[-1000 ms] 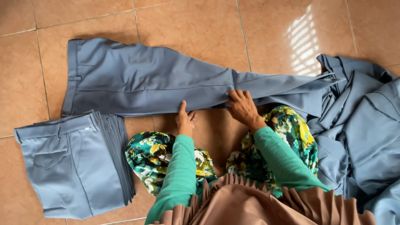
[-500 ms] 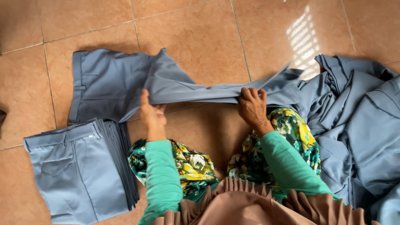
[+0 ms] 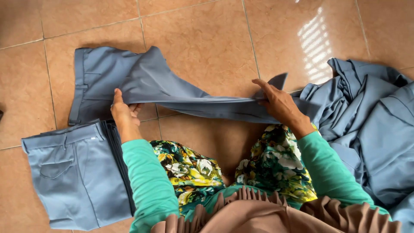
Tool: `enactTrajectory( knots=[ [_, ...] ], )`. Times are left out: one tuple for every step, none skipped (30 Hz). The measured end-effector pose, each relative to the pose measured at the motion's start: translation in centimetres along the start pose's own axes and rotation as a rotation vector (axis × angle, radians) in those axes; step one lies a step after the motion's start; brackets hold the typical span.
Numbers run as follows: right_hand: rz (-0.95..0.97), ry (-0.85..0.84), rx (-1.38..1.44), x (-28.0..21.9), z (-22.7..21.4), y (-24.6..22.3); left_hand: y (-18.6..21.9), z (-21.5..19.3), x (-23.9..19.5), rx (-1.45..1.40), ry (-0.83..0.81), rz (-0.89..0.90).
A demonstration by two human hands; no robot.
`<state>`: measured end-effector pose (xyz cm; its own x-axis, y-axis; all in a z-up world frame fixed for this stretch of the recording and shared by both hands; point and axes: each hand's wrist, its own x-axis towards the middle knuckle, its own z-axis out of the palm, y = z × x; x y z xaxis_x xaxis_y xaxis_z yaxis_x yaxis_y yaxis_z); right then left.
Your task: The person sits on the floor and folds a pair of grey trousers by hand. They smooth the fabric, fold the legs together, and then fold the garment into a compact rectangle before placing it on a stack.
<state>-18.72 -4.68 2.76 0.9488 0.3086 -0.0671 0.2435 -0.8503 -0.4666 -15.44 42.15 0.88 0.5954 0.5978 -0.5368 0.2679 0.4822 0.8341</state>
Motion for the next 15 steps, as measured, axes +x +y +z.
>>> enactTrajectory(
  knots=[
    [-0.003,-0.003,0.000,0.1,1.3,1.7,-0.1,0.0,-0.1,-0.002,0.004,0.000],
    [-0.015,-0.030,-0.046,0.1,2.6,3.4,-0.1,0.0,-0.1,0.056,-0.010,-0.013],
    [-0.026,-0.058,-0.092,0.1,3.8,5.2,-0.1,0.1,-0.2,0.113,-0.023,-0.026],
    [-0.024,-0.057,-0.093,0.6,4.2,6.9,0.1,0.3,0.2,0.113,-0.025,-0.026],
    [-0.045,0.027,-0.168,1.0,4.6,8.6,0.2,0.4,0.6,0.171,-0.024,-0.002],
    [-0.070,0.112,-0.244,1.8,4.8,10.4,0.5,0.6,1.1,0.225,-0.021,0.024],
    [-0.071,0.115,-0.246,2.5,2.8,10.6,0.8,0.7,2.2,0.221,-0.023,0.026],
    [-0.133,0.230,-0.235,3.2,0.9,10.8,1.1,0.6,3.4,0.292,-0.016,0.079],
    [-0.196,0.345,-0.221,3.9,-1.1,11.1,1.3,0.5,4.5,0.363,-0.008,0.132],
    [-0.194,0.345,-0.223,3.7,-3.5,9.6,2.0,1.1,4.5,0.363,-0.010,0.131],
    [-0.246,0.440,-0.208,3.6,-5.9,8.2,2.6,1.6,4.6,0.312,0.067,0.188],
    [-0.298,0.532,-0.195,3.2,-8.3,6.7,3.0,2.1,4.6,0.262,0.143,0.241],
    [-0.294,0.530,-0.198,2.6,-8.7,5.7,3.2,2.3,3.7,0.263,0.140,0.238],
    [-0.337,0.610,-0.237,2.2,-9.1,4.6,3.5,2.4,2.8,0.172,0.156,0.253],
    [-0.381,0.690,-0.276,1.7,-9.6,3.5,3.7,2.6,1.9,0.080,0.172,0.267]
  ],
)
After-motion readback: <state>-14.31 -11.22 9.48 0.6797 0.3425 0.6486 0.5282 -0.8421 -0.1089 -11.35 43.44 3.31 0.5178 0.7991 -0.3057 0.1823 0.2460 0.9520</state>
